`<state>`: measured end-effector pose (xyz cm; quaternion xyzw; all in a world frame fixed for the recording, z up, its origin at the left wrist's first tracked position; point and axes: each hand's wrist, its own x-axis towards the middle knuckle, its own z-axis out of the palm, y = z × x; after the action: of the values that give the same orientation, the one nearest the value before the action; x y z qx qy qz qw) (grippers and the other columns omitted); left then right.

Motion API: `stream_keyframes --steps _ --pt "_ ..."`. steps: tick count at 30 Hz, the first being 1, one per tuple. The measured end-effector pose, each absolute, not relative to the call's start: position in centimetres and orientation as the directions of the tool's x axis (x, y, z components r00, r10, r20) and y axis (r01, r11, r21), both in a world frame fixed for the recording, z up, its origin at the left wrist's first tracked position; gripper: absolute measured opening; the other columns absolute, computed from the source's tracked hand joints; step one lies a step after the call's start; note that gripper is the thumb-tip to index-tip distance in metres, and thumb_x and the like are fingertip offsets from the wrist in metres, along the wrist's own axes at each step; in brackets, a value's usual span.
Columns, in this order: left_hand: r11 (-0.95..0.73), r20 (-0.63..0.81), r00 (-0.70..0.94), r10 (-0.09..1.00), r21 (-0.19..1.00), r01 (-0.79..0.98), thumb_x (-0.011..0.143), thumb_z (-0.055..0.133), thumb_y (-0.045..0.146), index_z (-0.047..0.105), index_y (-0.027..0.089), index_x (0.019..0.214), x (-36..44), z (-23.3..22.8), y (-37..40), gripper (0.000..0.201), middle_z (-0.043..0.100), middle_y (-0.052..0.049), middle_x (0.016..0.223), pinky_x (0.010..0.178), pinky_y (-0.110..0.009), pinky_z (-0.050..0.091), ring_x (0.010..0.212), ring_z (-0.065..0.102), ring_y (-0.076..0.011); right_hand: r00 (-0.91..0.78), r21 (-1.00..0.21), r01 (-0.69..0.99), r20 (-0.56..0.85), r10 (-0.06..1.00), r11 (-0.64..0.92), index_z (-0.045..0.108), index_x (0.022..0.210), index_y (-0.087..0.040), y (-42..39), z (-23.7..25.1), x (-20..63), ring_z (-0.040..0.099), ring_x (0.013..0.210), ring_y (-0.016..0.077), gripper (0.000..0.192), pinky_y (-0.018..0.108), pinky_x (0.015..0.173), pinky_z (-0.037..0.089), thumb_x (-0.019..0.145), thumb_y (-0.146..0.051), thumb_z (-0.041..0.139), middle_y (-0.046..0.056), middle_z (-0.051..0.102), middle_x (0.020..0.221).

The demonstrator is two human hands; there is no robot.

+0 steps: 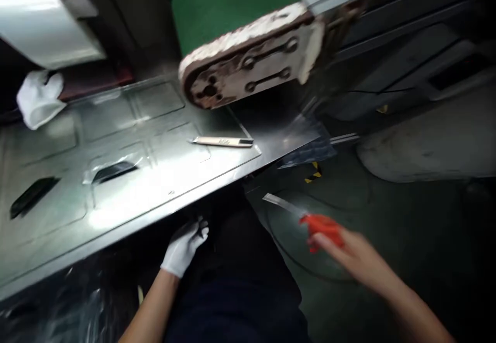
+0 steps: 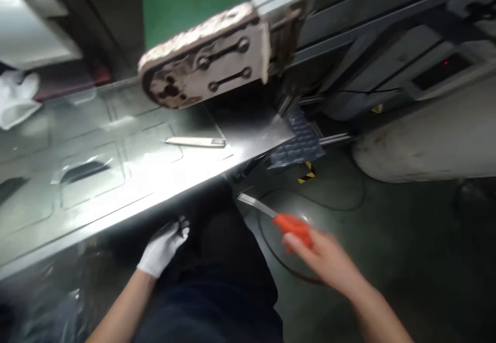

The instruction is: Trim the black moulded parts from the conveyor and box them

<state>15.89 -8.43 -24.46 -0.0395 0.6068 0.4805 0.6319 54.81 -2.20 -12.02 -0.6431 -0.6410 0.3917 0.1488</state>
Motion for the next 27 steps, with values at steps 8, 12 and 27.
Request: stream_keyframes --steps 8,12,27 --pt "0.638 -0.754 -0.208 0.623 0.644 -0.423 0.100 0.067 0.033 0.067 0.014 0.122 15.6 -28.0 -12.4 0.029 0.072 -0.011 0.120 0.091 -0.045 0.063 0.105 0.072 -0.0236 -0.434 -0.406 0.890 -0.621 0.652 0.206 0.067 0.114 -0.026 -4.5 -14.1 43.5 0.072 0.080 0.0266 0.043 0.031 0.065 0.041 0.102 -0.062 0.045 0.005 0.077 0.090" --pt "0.658 -0.669 -0.250 0.700 0.740 -0.138 0.095 0.073 0.033 0.071 0.016 0.119 14.1 -27.5 -12.7 0.029 0.070 -0.011 0.132 0.108 -0.056 0.052 0.125 0.065 -0.0287 -0.453 -0.366 0.889 -0.626 0.635 0.274 0.067 0.112 -0.026 -2.7 -12.2 43.1 0.071 0.081 0.0266 0.043 0.030 0.065 0.039 0.102 -0.061 0.045 0.006 0.076 0.091" --pt "0.569 -0.570 -0.229 0.789 0.819 -0.076 0.093 0.069 0.051 0.064 0.018 0.136 11.6 -20.2 -12.6 0.055 0.071 -0.014 0.139 0.120 -0.049 0.046 0.134 0.063 -0.0318 -0.491 -0.592 0.799 -0.533 0.689 0.111 0.079 0.114 -0.026 0.5 -7.1 49.3 0.070 0.066 0.0166 0.032 0.024 0.060 0.051 0.086 -0.039 0.072 -0.002 0.077 0.080"
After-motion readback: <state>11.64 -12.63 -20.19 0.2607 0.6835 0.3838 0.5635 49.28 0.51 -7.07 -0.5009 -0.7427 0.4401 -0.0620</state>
